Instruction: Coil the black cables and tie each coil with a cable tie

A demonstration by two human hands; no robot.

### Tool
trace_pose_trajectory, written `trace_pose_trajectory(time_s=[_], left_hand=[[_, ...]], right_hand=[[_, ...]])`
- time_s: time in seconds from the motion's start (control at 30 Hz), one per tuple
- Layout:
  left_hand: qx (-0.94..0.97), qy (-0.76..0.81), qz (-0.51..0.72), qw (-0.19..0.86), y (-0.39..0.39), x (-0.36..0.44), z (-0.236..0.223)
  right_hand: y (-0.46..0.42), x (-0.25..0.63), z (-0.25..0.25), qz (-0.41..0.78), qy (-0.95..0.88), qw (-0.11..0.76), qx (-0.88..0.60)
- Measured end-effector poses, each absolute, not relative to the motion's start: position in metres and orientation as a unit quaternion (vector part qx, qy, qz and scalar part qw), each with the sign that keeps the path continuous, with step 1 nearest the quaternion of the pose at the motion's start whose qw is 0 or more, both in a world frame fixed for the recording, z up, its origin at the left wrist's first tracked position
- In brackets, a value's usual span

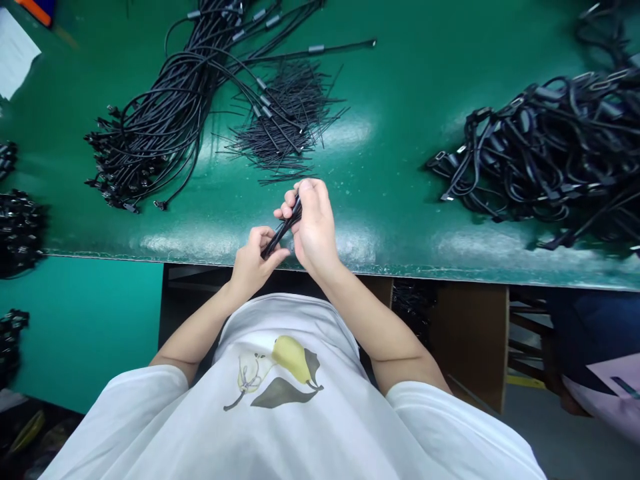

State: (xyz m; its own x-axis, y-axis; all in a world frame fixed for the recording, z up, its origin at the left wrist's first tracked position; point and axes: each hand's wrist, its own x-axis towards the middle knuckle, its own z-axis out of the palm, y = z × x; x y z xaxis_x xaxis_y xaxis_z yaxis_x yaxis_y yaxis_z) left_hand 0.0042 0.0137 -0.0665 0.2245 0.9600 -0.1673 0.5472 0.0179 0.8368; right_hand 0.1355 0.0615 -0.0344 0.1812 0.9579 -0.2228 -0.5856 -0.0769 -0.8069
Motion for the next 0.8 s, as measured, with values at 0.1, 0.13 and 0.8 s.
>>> trace_pose_trajectory(time_s=[0.1, 0.13, 0.8], left_hand=[[0.693, 0.588, 0.211, 0.358, 0.02, 0.011, -0.07], [0.698, 0.588, 0.204, 0.355, 0.021, 0.014, -0.072], [0.713, 0.508, 0.363, 0.319, 0.025, 0.044, -0.097]], right_hand=[[0.062, 0.134, -0.034, 0.599, -0.211, 0.649, -0.419], [0.064, 0.135, -0.034, 0.599, -0.203, 0.651, -0.419], [0.06, 0.145, -0.071, 0.621, -0.295, 0.578, -0.439]])
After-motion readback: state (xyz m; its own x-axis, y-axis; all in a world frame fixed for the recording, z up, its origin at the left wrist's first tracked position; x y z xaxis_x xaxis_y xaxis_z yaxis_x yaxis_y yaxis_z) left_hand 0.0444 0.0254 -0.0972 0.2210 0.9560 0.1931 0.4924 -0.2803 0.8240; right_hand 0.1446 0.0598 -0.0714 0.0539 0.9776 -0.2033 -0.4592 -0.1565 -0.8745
